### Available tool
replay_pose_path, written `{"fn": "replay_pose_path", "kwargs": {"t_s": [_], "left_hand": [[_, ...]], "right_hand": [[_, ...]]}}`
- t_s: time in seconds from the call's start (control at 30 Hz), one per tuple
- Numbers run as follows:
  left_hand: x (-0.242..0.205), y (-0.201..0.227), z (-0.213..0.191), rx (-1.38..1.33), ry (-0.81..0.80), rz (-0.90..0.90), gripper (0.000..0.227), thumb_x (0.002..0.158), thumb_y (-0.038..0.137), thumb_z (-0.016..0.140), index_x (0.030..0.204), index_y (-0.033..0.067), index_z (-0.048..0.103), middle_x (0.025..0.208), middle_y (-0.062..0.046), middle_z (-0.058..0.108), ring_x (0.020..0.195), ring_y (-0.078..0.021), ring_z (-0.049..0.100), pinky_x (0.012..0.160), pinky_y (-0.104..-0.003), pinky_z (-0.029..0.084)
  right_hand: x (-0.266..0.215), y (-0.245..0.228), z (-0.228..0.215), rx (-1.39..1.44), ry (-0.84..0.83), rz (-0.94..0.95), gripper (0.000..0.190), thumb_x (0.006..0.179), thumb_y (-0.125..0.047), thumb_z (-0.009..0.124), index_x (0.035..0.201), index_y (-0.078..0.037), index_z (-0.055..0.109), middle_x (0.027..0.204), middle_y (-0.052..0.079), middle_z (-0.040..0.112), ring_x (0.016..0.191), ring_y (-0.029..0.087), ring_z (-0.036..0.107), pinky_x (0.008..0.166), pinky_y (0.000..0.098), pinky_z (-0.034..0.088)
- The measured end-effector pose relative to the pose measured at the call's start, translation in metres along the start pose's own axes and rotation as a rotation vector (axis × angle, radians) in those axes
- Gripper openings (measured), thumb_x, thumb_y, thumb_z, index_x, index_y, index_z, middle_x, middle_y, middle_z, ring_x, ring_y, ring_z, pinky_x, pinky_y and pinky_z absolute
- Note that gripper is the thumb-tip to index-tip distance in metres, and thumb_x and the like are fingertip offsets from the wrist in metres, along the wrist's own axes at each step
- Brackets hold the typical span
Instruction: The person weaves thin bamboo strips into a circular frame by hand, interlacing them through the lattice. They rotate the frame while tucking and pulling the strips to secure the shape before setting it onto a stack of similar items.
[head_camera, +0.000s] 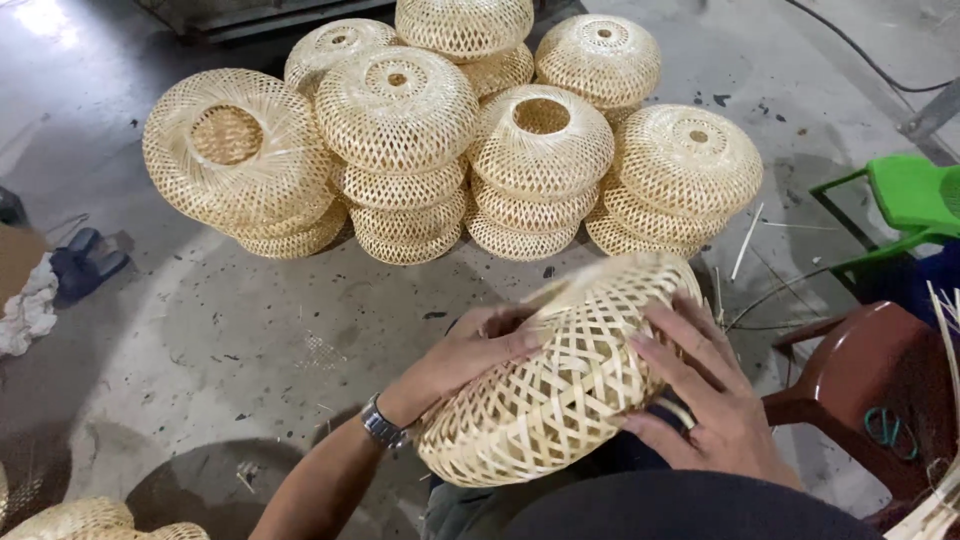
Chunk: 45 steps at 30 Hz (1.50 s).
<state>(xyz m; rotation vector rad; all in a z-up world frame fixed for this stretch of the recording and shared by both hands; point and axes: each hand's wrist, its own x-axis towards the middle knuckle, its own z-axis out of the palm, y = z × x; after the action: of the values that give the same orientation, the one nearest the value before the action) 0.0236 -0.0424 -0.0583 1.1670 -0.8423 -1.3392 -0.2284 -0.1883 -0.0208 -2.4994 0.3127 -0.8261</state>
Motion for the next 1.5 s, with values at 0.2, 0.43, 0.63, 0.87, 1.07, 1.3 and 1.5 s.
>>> {"fn": "replay_pose_path", "kwargs": {"t_s": [0.2, 0.43, 0.63, 0.87, 1.07, 1.3, 1.5], "left_hand": [[0.000, 0.026, 0.028, 0.268, 0.225, 0.236, 0.086, 0.084, 0.046, 0.074, 0.150, 0.0006, 0.043, 0.106, -0.012, 0.077, 0.080, -0.0137, 0.078, 0.070, -0.030, 0.067], [-0.010, 0.058, 0.052, 0.700, 0.426, 0.478, 0.073, 0.085, 0.041, 0.079, 0.139, -0.0043, 0.056, 0.095, -0.013, 0.078, 0.074, -0.0192, 0.068, 0.068, -0.033, 0.056], [-0.010, 0.037, 0.049, 1.037, 0.561, 0.797, 0.090, 0.082, 0.031, 0.086, 0.149, -0.0092, 0.041, 0.117, -0.022, 0.073, 0.103, -0.0291, 0.072, 0.089, -0.042, 0.056], [-0.013, 0.014, 0.038, 1.089, 0.558, 0.754, 0.115, 0.076, 0.042, 0.088, 0.157, -0.0083, 0.025, 0.136, -0.027, 0.061, 0.126, -0.0342, 0.058, 0.110, -0.049, 0.040], [-0.014, 0.007, 0.035, 1.115, 0.540, 0.740, 0.119, 0.072, 0.042, 0.090, 0.158, -0.0080, 0.023, 0.139, -0.025, 0.059, 0.125, -0.0331, 0.056, 0.108, -0.048, 0.037], [-0.019, 0.007, 0.040, 1.111, 0.630, 0.888, 0.114, 0.071, 0.040, 0.093, 0.154, -0.0051, 0.030, 0.134, -0.021, 0.058, 0.127, -0.0311, 0.053, 0.110, -0.046, 0.038], [-0.019, -0.007, 0.059, 0.712, 0.685, 0.829, 0.096, 0.079, 0.022, 0.092, 0.148, -0.0044, 0.031, 0.134, -0.019, 0.047, 0.127, -0.0248, 0.058, 0.106, -0.038, 0.056]], "right_hand": [[-0.008, -0.001, -0.001, 0.100, 0.207, 0.004, 0.059, 0.074, -0.014, 0.081, 0.131, -0.009, 0.064, 0.155, 0.020, 0.049, 0.152, 0.039, 0.039, 0.122, 0.0533, 0.037], [-0.001, 0.003, 0.005, -0.002, 0.327, -0.142, 0.029, 0.078, -0.004, 0.083, 0.105, -0.004, 0.071, 0.114, 0.009, 0.067, 0.115, 0.031, 0.066, 0.099, 0.0406, 0.054], [0.016, -0.016, 0.000, -0.118, 0.265, -0.198, 0.028, 0.072, -0.004, 0.085, 0.097, -0.002, 0.072, 0.105, 0.009, 0.065, 0.103, 0.029, 0.065, 0.089, 0.0419, 0.052], [0.016, -0.023, -0.001, -0.114, 0.275, -0.138, 0.028, 0.072, -0.004, 0.085, 0.097, -0.004, 0.074, 0.108, 0.007, 0.062, 0.107, 0.028, 0.061, 0.088, 0.0401, 0.052], [0.015, -0.033, -0.004, -0.202, 0.271, -0.171, 0.026, 0.071, -0.005, 0.085, 0.095, -0.004, 0.075, 0.108, 0.008, 0.063, 0.106, 0.028, 0.061, 0.088, 0.0416, 0.053], [0.006, -0.028, 0.006, -0.226, 0.395, -0.173, 0.030, 0.071, -0.009, 0.090, 0.097, -0.004, 0.074, 0.117, 0.009, 0.057, 0.113, 0.032, 0.059, 0.093, 0.0445, 0.051], [-0.010, -0.038, 0.050, -0.048, 0.525, -0.136, 0.042, 0.068, -0.009, 0.088, 0.107, -0.010, 0.074, 0.141, 0.018, 0.048, 0.142, 0.043, 0.043, 0.118, 0.0488, 0.041]]}}
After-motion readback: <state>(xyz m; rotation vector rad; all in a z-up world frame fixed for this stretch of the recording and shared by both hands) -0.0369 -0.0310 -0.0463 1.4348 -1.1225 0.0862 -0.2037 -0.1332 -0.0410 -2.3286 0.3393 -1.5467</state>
